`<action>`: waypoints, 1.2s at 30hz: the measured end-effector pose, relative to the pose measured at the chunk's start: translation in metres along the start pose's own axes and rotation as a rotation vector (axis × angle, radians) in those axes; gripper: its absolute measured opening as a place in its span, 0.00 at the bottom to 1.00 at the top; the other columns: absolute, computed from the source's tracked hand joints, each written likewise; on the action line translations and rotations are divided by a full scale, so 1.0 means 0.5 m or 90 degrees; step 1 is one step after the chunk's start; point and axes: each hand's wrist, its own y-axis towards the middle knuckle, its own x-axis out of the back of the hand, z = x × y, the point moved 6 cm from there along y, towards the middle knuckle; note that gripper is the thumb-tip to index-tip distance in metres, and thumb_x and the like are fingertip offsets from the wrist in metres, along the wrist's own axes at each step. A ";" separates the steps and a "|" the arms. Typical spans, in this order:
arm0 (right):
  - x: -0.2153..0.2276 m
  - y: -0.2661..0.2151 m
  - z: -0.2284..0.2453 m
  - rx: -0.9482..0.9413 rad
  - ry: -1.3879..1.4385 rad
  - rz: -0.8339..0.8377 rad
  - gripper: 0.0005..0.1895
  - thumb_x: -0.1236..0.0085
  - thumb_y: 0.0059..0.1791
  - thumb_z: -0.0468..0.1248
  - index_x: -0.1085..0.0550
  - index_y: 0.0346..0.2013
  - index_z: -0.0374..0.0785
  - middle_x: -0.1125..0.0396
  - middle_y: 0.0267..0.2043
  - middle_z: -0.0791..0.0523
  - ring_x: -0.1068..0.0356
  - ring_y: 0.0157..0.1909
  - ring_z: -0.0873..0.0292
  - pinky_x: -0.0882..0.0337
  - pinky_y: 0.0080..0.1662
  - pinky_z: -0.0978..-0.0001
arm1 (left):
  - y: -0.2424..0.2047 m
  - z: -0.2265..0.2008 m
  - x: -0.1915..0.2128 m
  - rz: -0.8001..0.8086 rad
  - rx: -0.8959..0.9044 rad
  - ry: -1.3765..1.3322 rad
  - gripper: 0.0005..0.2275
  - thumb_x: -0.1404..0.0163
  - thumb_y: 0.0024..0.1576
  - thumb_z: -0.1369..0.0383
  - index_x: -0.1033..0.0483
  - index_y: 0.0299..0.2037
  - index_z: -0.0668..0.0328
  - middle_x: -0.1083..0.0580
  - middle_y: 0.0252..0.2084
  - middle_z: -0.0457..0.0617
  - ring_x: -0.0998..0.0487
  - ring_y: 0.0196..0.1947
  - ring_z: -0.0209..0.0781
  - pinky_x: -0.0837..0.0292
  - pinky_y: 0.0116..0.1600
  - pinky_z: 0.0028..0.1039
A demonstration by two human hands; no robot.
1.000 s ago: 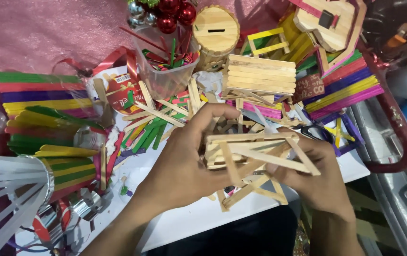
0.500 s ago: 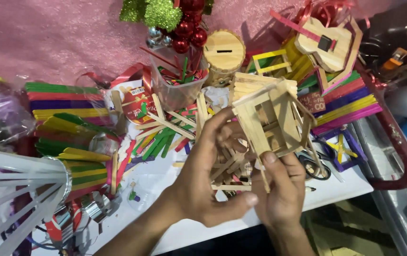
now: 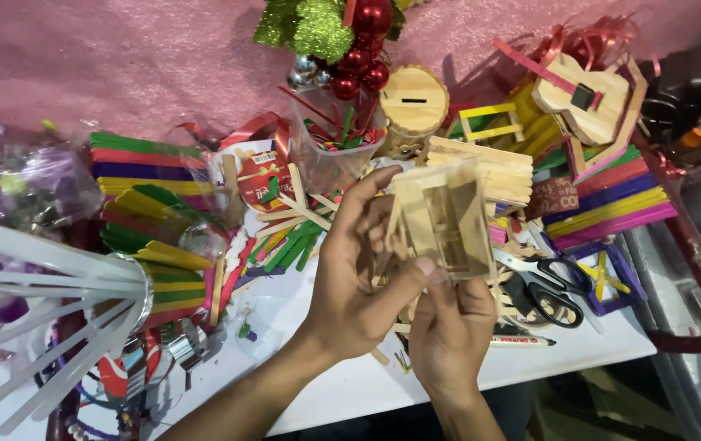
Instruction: Assembling a wooden miniature structure by cutting, gluing, and positioning popsicle sticks.
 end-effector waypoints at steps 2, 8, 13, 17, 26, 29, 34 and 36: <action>-0.008 -0.004 0.000 -0.002 0.000 0.003 0.11 0.44 0.53 0.32 0.26 0.49 0.29 0.29 0.59 0.44 0.30 0.64 0.49 0.33 0.70 0.56 | 0.004 -0.006 0.006 -0.016 0.026 0.002 0.27 0.48 0.58 0.73 0.42 0.69 0.63 0.27 0.48 0.52 0.27 0.42 0.33 0.31 0.48 0.21; -0.013 -0.010 -0.016 -0.084 -0.015 0.038 0.31 0.48 0.52 0.33 0.39 0.71 0.37 0.39 0.71 0.48 0.40 0.74 0.50 0.42 0.74 0.56 | 0.007 -0.024 0.017 -0.053 0.022 0.177 0.17 0.50 0.59 0.76 0.32 0.59 0.61 0.24 0.41 0.46 0.25 0.38 0.30 0.27 0.46 0.20; -0.016 -0.009 0.004 0.002 -0.091 0.117 0.20 0.40 0.51 0.35 0.28 0.56 0.30 0.27 0.56 0.49 0.29 0.62 0.51 0.29 0.64 0.55 | 0.007 -0.048 0.013 -0.031 0.003 0.235 0.18 0.50 0.60 0.76 0.30 0.61 0.59 0.34 0.30 0.39 0.39 0.26 0.25 0.40 0.34 0.16; -0.006 -0.008 0.008 0.021 -0.021 0.199 0.31 0.35 0.49 0.34 0.33 0.64 0.25 0.29 0.58 0.47 0.30 0.61 0.48 0.30 0.65 0.54 | 0.010 -0.063 0.021 -0.030 0.001 0.206 0.18 0.51 0.63 0.73 0.32 0.63 0.60 0.31 0.29 0.39 0.37 0.24 0.25 0.41 0.31 0.16; 0.089 0.043 0.104 0.127 -0.054 0.130 0.15 0.45 0.59 0.44 0.22 0.52 0.36 0.28 0.56 0.51 0.32 0.59 0.54 0.24 0.58 0.65 | 0.019 -0.074 0.035 -0.053 0.012 0.300 0.23 0.51 0.57 0.78 0.32 0.65 0.56 0.35 0.29 0.38 0.38 0.27 0.27 0.40 0.35 0.18; 0.120 0.070 0.160 0.171 -0.102 0.067 0.03 0.44 0.57 0.32 0.23 0.43 0.42 0.28 0.47 0.54 0.30 0.53 0.58 0.26 0.51 0.73 | 0.017 -0.061 0.032 -0.018 0.026 0.306 0.25 0.49 0.56 0.78 0.36 0.65 0.57 0.23 0.36 0.44 0.26 0.31 0.30 0.27 0.39 0.20; 0.121 0.099 0.256 0.310 -0.383 0.247 0.07 0.49 0.62 0.35 0.29 0.55 0.41 0.29 0.42 0.57 0.27 0.38 0.66 0.20 0.38 0.81 | 0.012 -0.055 0.019 0.070 0.040 0.394 0.23 0.48 0.56 0.77 0.32 0.64 0.55 0.40 0.26 0.40 0.42 0.27 0.34 0.46 0.34 0.23; 0.101 0.099 0.285 0.326 -0.455 0.277 0.09 0.53 0.62 0.34 0.34 0.58 0.45 0.34 0.36 0.55 0.32 0.36 0.62 0.27 0.45 0.73 | 0.013 -0.051 0.016 0.085 0.047 0.417 0.24 0.48 0.54 0.76 0.32 0.64 0.53 0.37 0.27 0.41 0.41 0.24 0.35 0.44 0.33 0.24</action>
